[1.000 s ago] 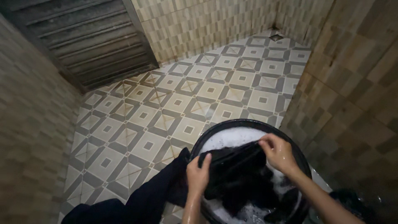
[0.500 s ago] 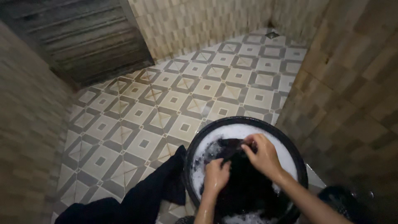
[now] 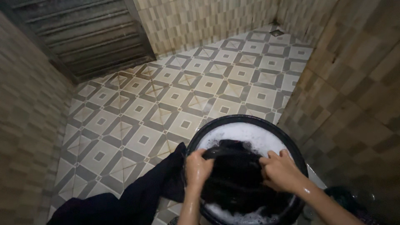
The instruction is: The person washes dark clothing by hand in a black basin filled with soapy water. They repeatedly submerge, agitate, and wring the garments, then place them on the floor beside the basin.
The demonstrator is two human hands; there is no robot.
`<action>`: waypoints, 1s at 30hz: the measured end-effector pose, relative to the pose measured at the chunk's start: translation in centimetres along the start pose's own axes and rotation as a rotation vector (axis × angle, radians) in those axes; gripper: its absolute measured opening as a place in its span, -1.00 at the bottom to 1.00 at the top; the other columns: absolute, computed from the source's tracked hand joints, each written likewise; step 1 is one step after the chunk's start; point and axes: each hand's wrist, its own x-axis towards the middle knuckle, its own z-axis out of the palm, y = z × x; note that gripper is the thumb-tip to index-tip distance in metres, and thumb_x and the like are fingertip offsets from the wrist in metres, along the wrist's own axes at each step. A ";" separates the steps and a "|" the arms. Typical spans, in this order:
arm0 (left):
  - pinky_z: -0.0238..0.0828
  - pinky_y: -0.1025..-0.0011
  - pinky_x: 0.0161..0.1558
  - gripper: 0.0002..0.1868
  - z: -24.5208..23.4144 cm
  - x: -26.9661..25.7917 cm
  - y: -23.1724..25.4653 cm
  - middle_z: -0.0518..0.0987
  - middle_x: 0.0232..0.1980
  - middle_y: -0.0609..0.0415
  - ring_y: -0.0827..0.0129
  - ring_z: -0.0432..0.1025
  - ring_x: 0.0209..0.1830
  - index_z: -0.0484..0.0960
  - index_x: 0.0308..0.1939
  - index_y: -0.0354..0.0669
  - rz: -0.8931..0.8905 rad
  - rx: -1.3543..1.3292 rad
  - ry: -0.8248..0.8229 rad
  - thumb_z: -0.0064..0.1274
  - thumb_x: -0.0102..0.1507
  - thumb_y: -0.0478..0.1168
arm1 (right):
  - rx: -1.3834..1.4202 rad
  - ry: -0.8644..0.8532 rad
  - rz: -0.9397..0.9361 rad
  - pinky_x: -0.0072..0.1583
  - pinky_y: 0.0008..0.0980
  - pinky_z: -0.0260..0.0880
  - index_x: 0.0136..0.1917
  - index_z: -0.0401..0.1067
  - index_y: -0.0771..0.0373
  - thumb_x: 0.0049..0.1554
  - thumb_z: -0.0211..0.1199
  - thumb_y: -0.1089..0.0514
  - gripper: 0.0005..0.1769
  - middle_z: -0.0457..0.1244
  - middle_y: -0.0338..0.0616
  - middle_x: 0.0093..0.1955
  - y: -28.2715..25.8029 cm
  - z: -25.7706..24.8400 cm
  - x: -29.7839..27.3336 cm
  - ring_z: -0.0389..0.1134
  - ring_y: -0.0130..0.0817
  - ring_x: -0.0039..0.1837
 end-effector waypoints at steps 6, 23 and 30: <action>0.51 0.08 -0.10 -0.69 3.5 -1.5 0.6 0.66 -0.24 -0.30 -0.14 0.58 -0.14 0.76 -0.17 -0.17 0.019 -0.081 -0.050 0.20 0.10 -0.08 | 0.332 0.507 -0.224 0.00 -0.13 0.38 -0.14 0.58 0.23 -0.08 0.27 0.29 -0.80 0.35 -0.08 -0.15 -3.3 9.5 2.0 0.38 -0.07 -0.02; 0.47 0.07 0.03 -0.62 3.3 -2.6 1.5 0.66 -0.11 -0.29 -0.16 0.54 -0.05 0.72 -0.08 -0.31 0.177 0.047 -0.009 0.25 0.09 -0.16 | 0.409 -0.079 0.324 0.13 0.10 0.40 0.23 0.42 0.19 0.14 0.13 0.09 -0.61 0.18 0.23 0.32 -6.5 11.1 6.9 0.36 0.23 0.16; 0.47 0.09 0.03 -0.61 3.1 -2.8 1.3 0.67 -0.09 -0.25 -0.14 0.55 -0.04 0.73 -0.10 -0.29 0.218 0.044 0.000 0.30 0.01 -0.22 | 0.319 -0.115 0.520 0.08 0.00 0.51 0.13 0.48 0.20 0.22 0.01 0.14 -0.70 0.36 0.10 0.14 -3.2 20.9 11.5 0.45 0.07 0.14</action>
